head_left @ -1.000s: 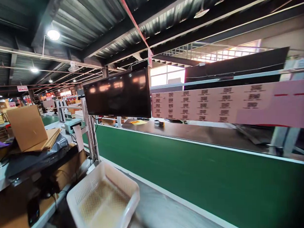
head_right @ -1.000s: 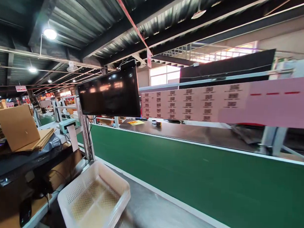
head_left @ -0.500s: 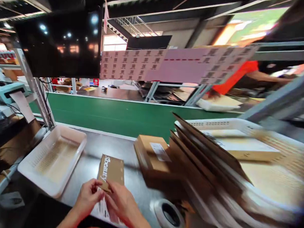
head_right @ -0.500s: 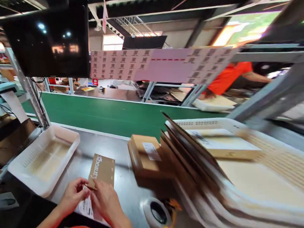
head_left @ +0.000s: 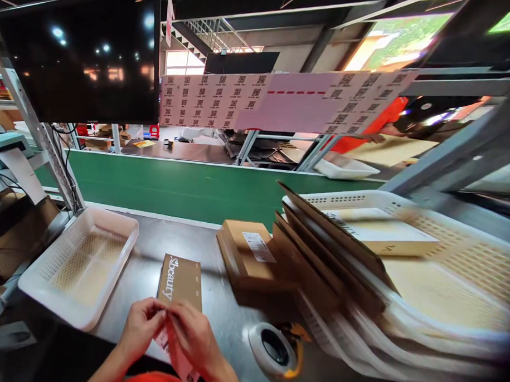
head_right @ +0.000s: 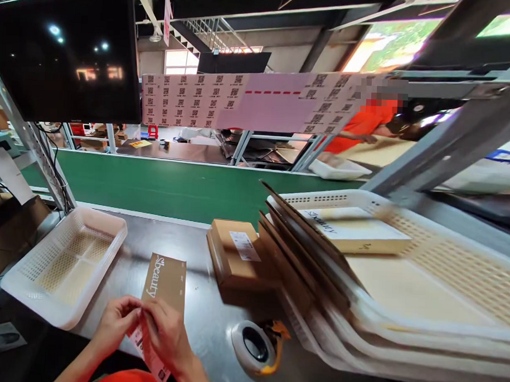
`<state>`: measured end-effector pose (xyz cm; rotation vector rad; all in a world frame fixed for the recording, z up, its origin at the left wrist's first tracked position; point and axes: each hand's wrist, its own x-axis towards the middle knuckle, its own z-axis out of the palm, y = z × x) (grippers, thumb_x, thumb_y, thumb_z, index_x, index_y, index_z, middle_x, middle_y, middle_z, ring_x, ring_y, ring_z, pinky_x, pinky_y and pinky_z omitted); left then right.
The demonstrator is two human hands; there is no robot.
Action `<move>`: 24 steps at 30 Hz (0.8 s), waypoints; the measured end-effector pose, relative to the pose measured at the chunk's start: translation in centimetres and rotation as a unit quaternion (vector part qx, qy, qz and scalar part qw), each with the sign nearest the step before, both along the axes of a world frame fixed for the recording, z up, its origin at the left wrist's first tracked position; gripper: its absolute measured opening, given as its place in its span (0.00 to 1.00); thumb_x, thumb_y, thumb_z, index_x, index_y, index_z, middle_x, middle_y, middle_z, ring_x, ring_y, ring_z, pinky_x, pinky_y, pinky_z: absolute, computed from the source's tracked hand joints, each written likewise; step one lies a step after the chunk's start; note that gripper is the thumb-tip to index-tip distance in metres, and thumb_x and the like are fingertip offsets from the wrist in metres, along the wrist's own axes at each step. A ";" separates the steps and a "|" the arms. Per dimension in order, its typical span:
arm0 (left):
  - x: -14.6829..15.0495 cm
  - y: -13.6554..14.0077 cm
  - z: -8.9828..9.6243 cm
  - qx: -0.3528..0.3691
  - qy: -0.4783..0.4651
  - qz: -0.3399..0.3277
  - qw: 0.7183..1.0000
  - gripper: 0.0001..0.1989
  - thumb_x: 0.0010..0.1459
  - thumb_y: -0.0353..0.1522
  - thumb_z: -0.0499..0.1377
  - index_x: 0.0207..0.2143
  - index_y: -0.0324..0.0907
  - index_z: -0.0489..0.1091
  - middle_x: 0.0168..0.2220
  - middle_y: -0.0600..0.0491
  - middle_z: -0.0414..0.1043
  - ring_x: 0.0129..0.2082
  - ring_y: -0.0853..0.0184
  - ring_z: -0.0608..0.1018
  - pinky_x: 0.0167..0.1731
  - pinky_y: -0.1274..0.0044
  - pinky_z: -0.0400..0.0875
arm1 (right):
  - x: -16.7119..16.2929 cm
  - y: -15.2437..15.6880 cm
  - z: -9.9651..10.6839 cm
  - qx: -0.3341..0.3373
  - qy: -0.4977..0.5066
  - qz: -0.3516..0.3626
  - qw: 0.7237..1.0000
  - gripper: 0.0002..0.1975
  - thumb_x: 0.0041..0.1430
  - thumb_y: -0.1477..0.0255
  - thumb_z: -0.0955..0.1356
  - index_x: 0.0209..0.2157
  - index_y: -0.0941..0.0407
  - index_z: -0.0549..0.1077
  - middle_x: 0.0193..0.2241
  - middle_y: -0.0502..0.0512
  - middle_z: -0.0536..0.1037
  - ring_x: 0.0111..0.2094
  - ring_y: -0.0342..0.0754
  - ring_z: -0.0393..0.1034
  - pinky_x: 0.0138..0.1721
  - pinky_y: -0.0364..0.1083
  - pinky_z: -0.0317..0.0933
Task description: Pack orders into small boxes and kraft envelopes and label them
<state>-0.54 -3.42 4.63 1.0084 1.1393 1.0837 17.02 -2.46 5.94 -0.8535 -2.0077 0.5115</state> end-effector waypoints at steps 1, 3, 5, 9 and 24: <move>0.0 -0.1 -0.1 -0.003 0.002 0.003 1.000 0.26 0.49 0.53 0.71 0.33 0.38 0.81 0.27 0.52 0.79 0.27 0.69 0.74 0.29 0.78 0.66 | -0.1 0.1 0.0 0.012 -0.011 -0.007 1.000 0.10 0.73 0.75 0.62 0.43 0.52 0.75 0.34 0.53 0.81 0.34 0.47 0.77 0.35 0.44 0.70; -0.1 -0.2 -0.4 -0.009 0.010 0.005 1.000 0.24 0.51 0.52 0.70 0.32 0.38 0.81 0.25 0.53 0.77 0.25 0.70 0.72 0.27 0.78 0.65 | -0.1 0.4 0.0 0.032 -0.034 -0.019 0.999 0.09 0.74 0.73 0.62 0.43 0.52 0.75 0.33 0.52 0.81 0.32 0.47 0.77 0.33 0.43 0.70; -0.2 -0.3 -0.6 -0.006 0.033 -0.003 0.999 0.22 0.54 0.50 0.68 0.33 0.38 0.81 0.26 0.52 0.77 0.25 0.69 0.73 0.29 0.77 0.66 | -0.1 0.6 0.0 0.061 -0.056 -0.019 0.996 0.10 0.75 0.72 0.62 0.43 0.52 0.75 0.32 0.52 0.82 0.31 0.47 0.78 0.32 0.44 0.69; -0.3 -0.3 -0.8 0.011 0.098 -0.025 0.995 0.18 0.58 0.45 0.64 0.34 0.38 0.82 0.32 0.48 0.82 0.32 0.63 0.78 0.35 0.75 0.70 | 0.2 0.8 -0.1 0.103 -0.099 -0.020 0.990 0.12 0.75 0.72 0.61 0.45 0.53 0.76 0.34 0.53 0.83 0.31 0.47 0.79 0.31 0.44 0.70; 0.6 0.6 -3.1 -0.087 0.002 -0.002 0.996 0.28 0.41 0.55 0.71 0.25 0.37 0.78 0.17 0.58 0.66 0.19 0.72 0.64 0.24 0.76 0.56 | 0.7 1.0 -1.1 0.128 -0.146 -0.014 0.981 0.15 0.75 0.72 0.60 0.38 0.55 0.77 0.29 0.52 0.83 0.25 0.46 0.76 0.26 0.43 0.62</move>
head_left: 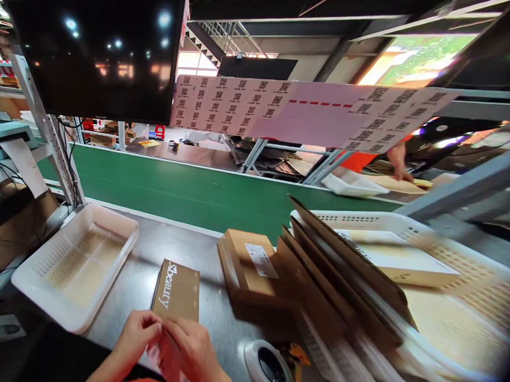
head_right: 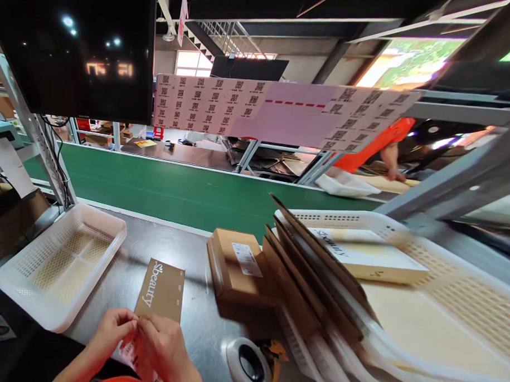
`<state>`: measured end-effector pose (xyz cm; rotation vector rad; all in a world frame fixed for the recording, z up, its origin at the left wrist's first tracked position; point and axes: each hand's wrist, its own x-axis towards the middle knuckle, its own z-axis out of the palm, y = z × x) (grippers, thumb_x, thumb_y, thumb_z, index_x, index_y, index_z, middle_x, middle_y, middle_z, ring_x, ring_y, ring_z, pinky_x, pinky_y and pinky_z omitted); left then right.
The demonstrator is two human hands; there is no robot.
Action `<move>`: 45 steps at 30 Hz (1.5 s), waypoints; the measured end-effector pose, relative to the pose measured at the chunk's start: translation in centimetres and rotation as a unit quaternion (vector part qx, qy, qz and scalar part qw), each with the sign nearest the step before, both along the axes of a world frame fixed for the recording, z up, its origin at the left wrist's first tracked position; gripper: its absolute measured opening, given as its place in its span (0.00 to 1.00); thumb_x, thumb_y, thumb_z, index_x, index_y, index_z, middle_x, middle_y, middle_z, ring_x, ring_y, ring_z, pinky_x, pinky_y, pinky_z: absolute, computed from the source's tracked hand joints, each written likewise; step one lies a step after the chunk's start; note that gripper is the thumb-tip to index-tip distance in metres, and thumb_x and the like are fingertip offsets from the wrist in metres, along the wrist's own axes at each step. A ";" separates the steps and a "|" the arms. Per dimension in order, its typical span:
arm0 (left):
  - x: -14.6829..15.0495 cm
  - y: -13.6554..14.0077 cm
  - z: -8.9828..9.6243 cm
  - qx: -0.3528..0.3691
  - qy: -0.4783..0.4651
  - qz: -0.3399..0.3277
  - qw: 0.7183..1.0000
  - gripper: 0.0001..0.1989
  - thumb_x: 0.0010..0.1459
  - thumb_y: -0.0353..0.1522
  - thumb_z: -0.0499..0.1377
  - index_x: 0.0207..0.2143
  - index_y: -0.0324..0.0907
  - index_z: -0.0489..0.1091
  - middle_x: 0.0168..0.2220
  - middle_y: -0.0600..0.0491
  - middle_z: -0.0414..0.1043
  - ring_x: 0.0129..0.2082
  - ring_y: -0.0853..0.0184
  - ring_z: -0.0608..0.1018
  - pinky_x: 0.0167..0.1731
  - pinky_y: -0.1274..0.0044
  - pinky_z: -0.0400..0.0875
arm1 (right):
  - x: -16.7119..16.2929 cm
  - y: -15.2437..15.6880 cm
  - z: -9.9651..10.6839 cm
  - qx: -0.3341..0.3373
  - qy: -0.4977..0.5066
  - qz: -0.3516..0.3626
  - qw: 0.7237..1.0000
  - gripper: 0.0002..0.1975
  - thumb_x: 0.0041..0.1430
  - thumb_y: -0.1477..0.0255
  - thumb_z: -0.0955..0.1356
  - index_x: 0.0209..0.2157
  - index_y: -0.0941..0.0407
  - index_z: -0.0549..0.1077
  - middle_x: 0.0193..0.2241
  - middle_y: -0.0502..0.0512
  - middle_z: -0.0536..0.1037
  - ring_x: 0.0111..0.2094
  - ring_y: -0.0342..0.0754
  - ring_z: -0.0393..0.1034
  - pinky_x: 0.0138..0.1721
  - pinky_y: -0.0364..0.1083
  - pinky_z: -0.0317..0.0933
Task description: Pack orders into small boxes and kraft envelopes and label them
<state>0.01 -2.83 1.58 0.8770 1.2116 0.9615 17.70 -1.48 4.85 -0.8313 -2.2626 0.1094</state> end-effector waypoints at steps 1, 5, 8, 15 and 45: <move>0.1 0.1 0.2 -0.008 -0.009 -0.001 1.000 0.29 0.40 0.55 0.72 0.25 0.37 0.77 0.16 0.59 0.65 0.19 0.73 0.62 0.24 0.77 0.54 | 0.1 0.0 0.1 0.000 -0.001 0.003 1.000 0.14 0.75 0.72 0.61 0.39 0.55 0.77 0.30 0.52 0.83 0.25 0.46 0.76 0.25 0.43 0.62; 0.2 0.3 1.2 -0.036 -0.023 0.001 0.999 0.32 0.36 0.57 0.73 0.25 0.36 0.76 0.15 0.61 0.60 0.19 0.75 0.58 0.23 0.77 0.49 | 0.2 0.4 0.4 -0.013 -0.005 0.000 1.000 0.09 0.71 0.76 0.65 0.38 0.54 0.77 0.31 0.52 0.83 0.27 0.46 0.77 0.27 0.42 0.63; 0.1 0.4 1.9 -0.042 -0.026 -0.007 0.999 0.34 0.34 0.59 0.73 0.26 0.36 0.76 0.16 0.62 0.60 0.20 0.75 0.57 0.24 0.77 0.47 | 0.4 0.7 0.6 -0.049 0.000 0.000 0.999 0.08 0.68 0.78 0.65 0.37 0.54 0.76 0.34 0.52 0.83 0.30 0.46 0.78 0.31 0.42 0.65; 0.1 0.5 2.3 -0.046 -0.014 -0.019 0.999 0.36 0.33 0.62 0.72 0.24 0.38 0.74 0.15 0.62 0.58 0.19 0.75 0.56 0.24 0.76 0.46 | 0.5 1.1 0.6 -0.151 -0.006 0.021 0.988 0.07 0.62 0.80 0.67 0.35 0.53 0.72 0.35 0.51 0.80 0.33 0.45 0.75 0.32 0.42 0.64; -0.7 0.2 2.6 -0.066 -0.045 0.004 0.997 0.36 0.32 0.62 0.72 0.25 0.38 0.73 0.18 0.62 0.60 0.21 0.75 0.58 0.25 0.77 0.47 | -0.4 1.4 1.0 -0.077 0.009 0.033 0.996 0.08 0.71 0.74 0.63 0.38 0.53 0.73 0.33 0.53 0.79 0.30 0.45 0.73 0.29 0.42 0.62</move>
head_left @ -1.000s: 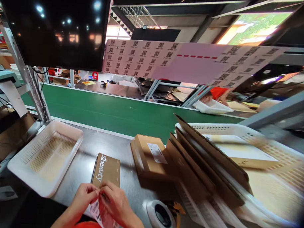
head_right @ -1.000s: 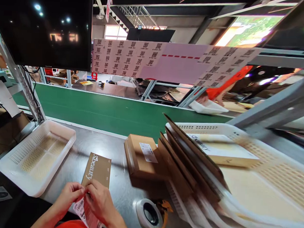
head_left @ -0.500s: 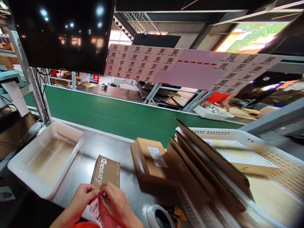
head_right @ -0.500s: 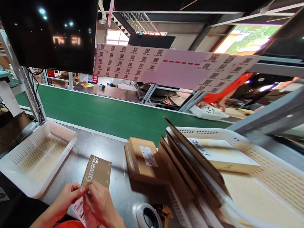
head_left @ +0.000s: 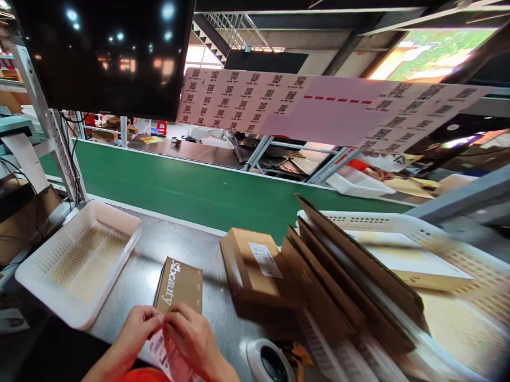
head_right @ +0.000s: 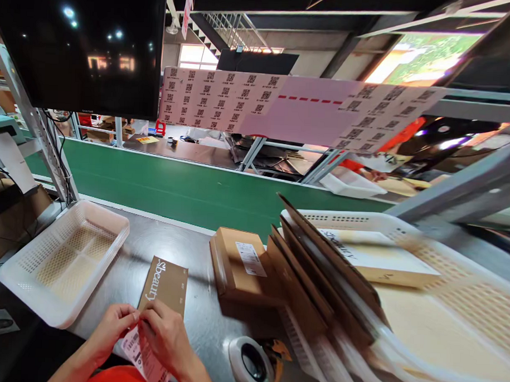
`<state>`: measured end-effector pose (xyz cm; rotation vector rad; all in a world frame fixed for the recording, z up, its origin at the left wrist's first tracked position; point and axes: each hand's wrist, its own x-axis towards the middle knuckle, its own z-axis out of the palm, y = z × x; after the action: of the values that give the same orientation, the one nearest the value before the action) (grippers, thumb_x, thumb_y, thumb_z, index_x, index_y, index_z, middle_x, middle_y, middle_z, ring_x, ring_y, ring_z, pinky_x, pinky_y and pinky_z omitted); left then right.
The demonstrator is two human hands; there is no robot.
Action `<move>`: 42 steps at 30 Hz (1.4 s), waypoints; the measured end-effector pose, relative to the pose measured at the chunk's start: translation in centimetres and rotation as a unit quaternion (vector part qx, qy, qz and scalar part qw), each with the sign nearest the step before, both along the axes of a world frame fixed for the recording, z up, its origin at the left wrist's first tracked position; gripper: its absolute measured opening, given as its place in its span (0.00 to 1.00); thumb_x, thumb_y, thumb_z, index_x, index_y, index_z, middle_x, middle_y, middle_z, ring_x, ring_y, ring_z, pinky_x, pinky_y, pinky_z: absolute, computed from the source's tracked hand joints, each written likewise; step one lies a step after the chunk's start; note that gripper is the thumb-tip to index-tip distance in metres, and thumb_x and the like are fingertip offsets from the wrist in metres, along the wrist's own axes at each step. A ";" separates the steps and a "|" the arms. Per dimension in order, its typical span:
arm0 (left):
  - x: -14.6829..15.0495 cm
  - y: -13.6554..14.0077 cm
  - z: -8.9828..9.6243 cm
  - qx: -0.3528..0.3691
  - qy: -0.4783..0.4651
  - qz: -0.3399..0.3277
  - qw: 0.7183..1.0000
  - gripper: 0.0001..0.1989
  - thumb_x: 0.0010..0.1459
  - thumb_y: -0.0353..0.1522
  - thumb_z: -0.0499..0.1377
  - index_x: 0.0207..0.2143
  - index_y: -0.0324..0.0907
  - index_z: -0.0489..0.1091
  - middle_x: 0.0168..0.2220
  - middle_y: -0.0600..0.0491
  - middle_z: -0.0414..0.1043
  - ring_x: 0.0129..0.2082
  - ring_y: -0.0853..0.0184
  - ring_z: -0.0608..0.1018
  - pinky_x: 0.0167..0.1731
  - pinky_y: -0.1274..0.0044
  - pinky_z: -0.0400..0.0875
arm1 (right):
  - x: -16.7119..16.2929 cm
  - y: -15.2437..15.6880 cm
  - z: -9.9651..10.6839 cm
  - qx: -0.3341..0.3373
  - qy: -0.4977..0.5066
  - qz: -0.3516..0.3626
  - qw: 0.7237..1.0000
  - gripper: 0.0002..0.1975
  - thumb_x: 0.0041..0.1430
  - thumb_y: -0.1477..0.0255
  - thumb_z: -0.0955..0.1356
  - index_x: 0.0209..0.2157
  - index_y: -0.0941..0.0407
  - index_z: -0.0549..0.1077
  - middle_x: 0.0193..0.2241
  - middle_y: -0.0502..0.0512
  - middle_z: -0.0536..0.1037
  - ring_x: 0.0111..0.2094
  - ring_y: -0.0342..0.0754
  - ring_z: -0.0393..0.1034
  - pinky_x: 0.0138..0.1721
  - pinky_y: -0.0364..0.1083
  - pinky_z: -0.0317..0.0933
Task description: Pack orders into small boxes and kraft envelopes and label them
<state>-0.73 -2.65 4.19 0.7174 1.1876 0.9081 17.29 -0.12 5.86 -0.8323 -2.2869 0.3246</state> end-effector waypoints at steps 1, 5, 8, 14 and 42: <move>0.0 -0.1 0.0 -0.003 -0.003 0.002 1.000 0.36 0.33 0.61 0.73 0.25 0.38 0.73 0.18 0.62 0.60 0.21 0.75 0.58 0.25 0.77 0.47 | 0.0 0.0 -0.1 0.006 -0.002 -0.002 1.000 0.09 0.71 0.74 0.63 0.37 0.53 0.73 0.33 0.53 0.79 0.30 0.45 0.73 0.29 0.42 0.62; 0.1 -0.4 0.4 -0.028 -0.029 0.005 0.999 0.35 0.32 0.59 0.74 0.25 0.38 0.72 0.18 0.62 0.62 0.20 0.75 0.60 0.25 0.77 0.51 | 0.1 -0.2 -0.2 0.004 0.005 -0.001 1.000 0.08 0.71 0.74 0.63 0.38 0.53 0.73 0.34 0.53 0.79 0.30 0.45 0.73 0.30 0.42 0.63; 0.1 -0.6 1.2 -0.051 -0.058 -0.016 0.997 0.32 0.32 0.55 0.75 0.27 0.39 0.72 0.21 0.60 0.65 0.22 0.73 0.66 0.27 0.76 0.62 | 0.6 -0.5 0.4 -0.021 0.023 0.029 0.999 0.07 0.71 0.74 0.63 0.38 0.54 0.72 0.35 0.53 0.79 0.32 0.45 0.74 0.32 0.42 0.65; 0.3 -0.7 1.4 -0.091 -0.031 -0.068 0.993 0.21 0.36 0.43 0.72 0.23 0.42 0.67 0.21 0.60 0.67 0.23 0.70 0.70 0.28 0.74 0.68 | 1.2 -1.5 0.9 -0.009 -0.049 0.058 0.997 0.11 0.73 0.70 0.62 0.37 0.53 0.74 0.38 0.52 0.80 0.35 0.46 0.72 0.34 0.44 0.64; 1.3 -1.0 -1.1 -0.053 -0.017 -0.079 0.995 0.27 0.42 0.51 0.73 0.27 0.42 0.65 0.23 0.61 0.63 0.24 0.73 0.67 0.28 0.78 0.61 | 3.0 0.1 -0.1 -0.026 -0.006 0.107 0.994 0.07 0.69 0.69 0.65 0.42 0.52 0.75 0.46 0.57 0.78 0.44 0.51 0.71 0.42 0.49 0.67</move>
<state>0.60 -3.61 3.14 0.6964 1.1246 0.7172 20.26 -0.04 5.78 -0.6164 -2.3916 0.4770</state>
